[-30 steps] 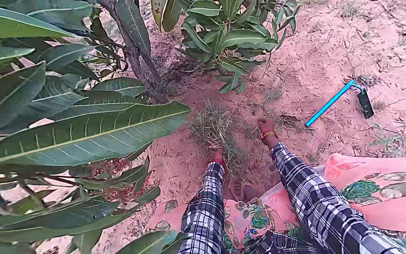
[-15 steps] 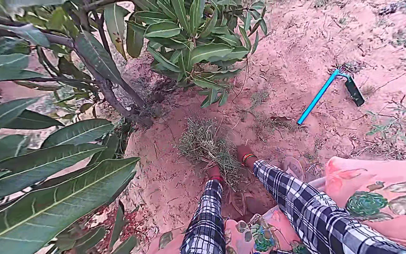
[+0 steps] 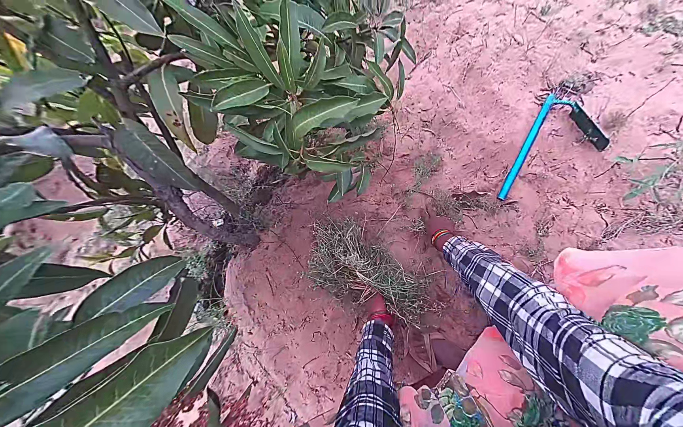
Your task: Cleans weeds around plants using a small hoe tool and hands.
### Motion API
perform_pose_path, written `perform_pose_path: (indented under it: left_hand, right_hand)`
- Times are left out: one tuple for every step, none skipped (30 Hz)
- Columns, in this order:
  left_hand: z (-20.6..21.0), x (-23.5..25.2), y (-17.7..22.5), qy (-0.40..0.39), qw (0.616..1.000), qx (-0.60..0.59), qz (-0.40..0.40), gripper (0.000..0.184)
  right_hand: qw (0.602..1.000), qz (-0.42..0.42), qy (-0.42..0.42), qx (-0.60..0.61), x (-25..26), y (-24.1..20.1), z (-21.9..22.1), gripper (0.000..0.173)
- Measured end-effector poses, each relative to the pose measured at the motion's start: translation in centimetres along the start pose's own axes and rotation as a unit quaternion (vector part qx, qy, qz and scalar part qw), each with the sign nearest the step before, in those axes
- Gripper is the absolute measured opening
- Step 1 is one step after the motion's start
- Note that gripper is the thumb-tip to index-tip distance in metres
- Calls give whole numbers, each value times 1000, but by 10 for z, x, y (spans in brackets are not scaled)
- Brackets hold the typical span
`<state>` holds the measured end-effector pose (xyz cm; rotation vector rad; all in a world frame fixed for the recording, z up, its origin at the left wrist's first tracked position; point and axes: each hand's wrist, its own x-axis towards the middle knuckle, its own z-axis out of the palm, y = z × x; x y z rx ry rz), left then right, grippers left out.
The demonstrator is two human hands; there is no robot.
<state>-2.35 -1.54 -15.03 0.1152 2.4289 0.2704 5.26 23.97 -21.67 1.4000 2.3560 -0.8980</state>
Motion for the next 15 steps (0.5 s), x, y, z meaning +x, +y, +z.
perform_pose_path:
  left_hand:
    - [0, -2, 2, 0, 1000, -2, -3, 46]
    - [-1, -2, 3, 3, 1000, -8, -2, 45]
    - [0, -2, 3, 7, 1000, -16, 1, 45]
    - [1, 0, 3, 9, 1000, -21, 3, 45]
    - [2, 2, 1, 7, 1000, -15, 2, 45]
    - [3, 5, 0, 1, 1000, -9, 0, 45]
    - [1, 3, 2, -15, 1000, 2, -1, 45]
    - [0, 2, 2, -25, 1000, 3, 6, 45]
    - [3, 5, 0, -21, 1000, -14, 16, 46]
    - [3, 5, -2, -18, 999, -37, 23, 47]
    - [-5, -3, 0, -18, 998, -51, 18, 49]
    - [-19, -22, 6, -12, 997, -80, 1, 50]
    - [-41, -55, 19, -9, 994, -105, -25, 50]
    - [-66, -93, 34, -8, 989, -130, -65, 50]
    - [-94, -124, 44, -10, 987, -138, -79, 51]
  right_hand:
    - [1000, 2, 8, 2, 3, -1, 1, 72]
    - [1000, 9, 15, 9, 7, -2, 1, 60]
    - [999, 27, 17, 18, 11, -3, 0, 48]
    - [998, 50, 12, 25, 15, -4, -4, 42]
    - [997, 74, 3, 22, 17, -3, -10, 35]
    - [996, 92, -15, 17, 14, -2, -16, 31]
    - [994, 101, -33, 8, 8, 0, -22, 29]
    - [993, 108, -50, 0, -3, 2, -29, 30]
    - [992, 110, -62, -13, -15, 3, -33, 31]
    - [992, 105, -65, -39, -23, 5, -32, 33]
    - [991, 88, -63, -74, -30, 7, -26, 34]
    - [989, 60, -69, -116, -36, 9, -20, 35]
    - [983, 27, -80, -165, -39, 12, -14, 36]
    - [972, -1, -99, -213, -42, 18, -6, 38]
    - [961, -16, -105, -257, -37, 32, 5, 41]
